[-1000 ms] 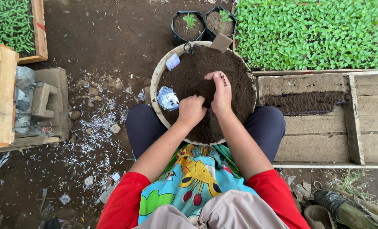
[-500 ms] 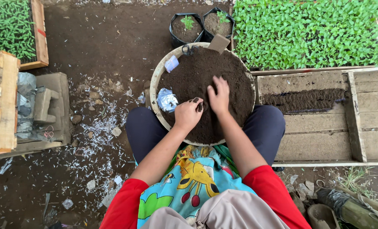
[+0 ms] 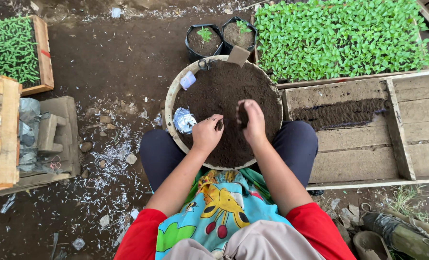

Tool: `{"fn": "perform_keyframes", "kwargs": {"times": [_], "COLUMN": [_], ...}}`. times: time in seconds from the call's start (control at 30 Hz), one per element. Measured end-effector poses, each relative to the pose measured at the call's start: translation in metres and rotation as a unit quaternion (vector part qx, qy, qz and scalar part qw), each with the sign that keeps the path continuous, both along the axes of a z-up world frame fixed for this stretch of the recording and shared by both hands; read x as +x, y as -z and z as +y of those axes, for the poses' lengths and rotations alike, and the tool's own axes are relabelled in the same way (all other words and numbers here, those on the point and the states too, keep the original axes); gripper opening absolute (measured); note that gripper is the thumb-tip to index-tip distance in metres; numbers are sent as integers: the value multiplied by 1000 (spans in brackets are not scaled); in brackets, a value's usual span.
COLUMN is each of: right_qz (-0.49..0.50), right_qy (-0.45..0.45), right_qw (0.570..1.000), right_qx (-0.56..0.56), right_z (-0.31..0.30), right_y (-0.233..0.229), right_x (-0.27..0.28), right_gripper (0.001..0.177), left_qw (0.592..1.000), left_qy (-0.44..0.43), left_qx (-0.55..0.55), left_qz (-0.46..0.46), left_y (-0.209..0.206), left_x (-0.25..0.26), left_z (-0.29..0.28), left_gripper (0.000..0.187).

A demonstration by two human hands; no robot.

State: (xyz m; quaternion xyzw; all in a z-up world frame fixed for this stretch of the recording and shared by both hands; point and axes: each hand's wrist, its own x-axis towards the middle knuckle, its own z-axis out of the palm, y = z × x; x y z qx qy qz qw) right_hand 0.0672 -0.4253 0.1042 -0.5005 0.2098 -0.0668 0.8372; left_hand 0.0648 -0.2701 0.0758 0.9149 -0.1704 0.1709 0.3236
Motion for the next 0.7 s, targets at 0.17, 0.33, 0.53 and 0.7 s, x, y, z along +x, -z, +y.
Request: {"fn": "perform_keyframes", "kwargs": {"times": [0.17, 0.33, 0.53, 0.7], "right_qz": [-127, -186, -137, -113], "right_qy": [-14, -61, -140, -236], "right_qw": [990, 980, 940, 816], "right_qx": [63, -38, -279, -515], "right_z": [22, 23, -14, -24], "right_y": [-39, 7, 30, -8], "right_x": [13, 12, -21, -33], "right_gripper": [26, 16, 20, 71], "left_qw": [996, 972, 940, 910], "left_qy": [-6, -6, -33, -44], "left_qx": [-50, -115, -211, -291], "left_qz": [71, 203, 268, 293], "left_y": [-16, -24, -14, -2], "left_x": [-5, -3, -3, 0], "left_z": [-8, -6, -9, -20], "left_gripper": [15, 14, 16, 21]}}
